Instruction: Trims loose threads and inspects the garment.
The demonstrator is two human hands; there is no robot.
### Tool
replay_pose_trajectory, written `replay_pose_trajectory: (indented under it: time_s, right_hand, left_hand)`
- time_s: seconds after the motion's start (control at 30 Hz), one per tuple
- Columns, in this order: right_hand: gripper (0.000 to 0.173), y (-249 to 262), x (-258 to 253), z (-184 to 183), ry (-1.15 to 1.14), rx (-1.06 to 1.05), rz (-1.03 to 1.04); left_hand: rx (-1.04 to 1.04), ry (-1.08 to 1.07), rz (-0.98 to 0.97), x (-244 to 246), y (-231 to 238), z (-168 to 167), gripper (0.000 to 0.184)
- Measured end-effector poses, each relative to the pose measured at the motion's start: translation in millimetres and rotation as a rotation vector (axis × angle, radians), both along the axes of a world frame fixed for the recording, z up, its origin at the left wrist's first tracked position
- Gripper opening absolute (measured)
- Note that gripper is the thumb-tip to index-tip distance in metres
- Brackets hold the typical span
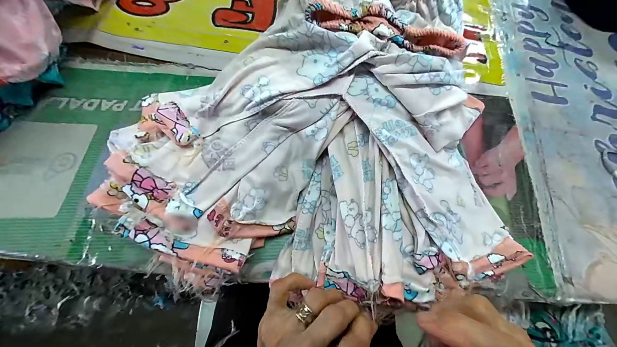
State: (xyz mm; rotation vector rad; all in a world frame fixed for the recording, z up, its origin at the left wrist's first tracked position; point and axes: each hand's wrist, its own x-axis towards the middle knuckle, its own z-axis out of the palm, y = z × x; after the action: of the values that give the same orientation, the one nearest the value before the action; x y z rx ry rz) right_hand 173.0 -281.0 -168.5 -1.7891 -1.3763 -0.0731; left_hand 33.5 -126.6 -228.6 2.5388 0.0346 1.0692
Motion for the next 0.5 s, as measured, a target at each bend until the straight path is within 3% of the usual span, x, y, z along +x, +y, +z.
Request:
replay_pose_trajectory:
  time_s: [0.17,0.3,0.4,0.5]
  right_hand:
    - [0.012,18,9,-23,-0.301,-0.137,-0.127]
    - [0.013,11,7,-29,-0.303,-0.169,-0.139]
    - [0.029,1,10,-18,-0.144,-0.169,-0.093]
    - [0.054,-5,15,9,0.217,0.006,0.098]
  left_hand:
    - [-0.051,0.009,0.059,1,11,6,0.006]
    - [-0.05,0.083,0.108,-2,24,8,0.014]
    - [-0.13,0.006,0.085,-4,25,25,0.019]
    - [-0.189,-0.061,0.033,3,23,46,0.015]
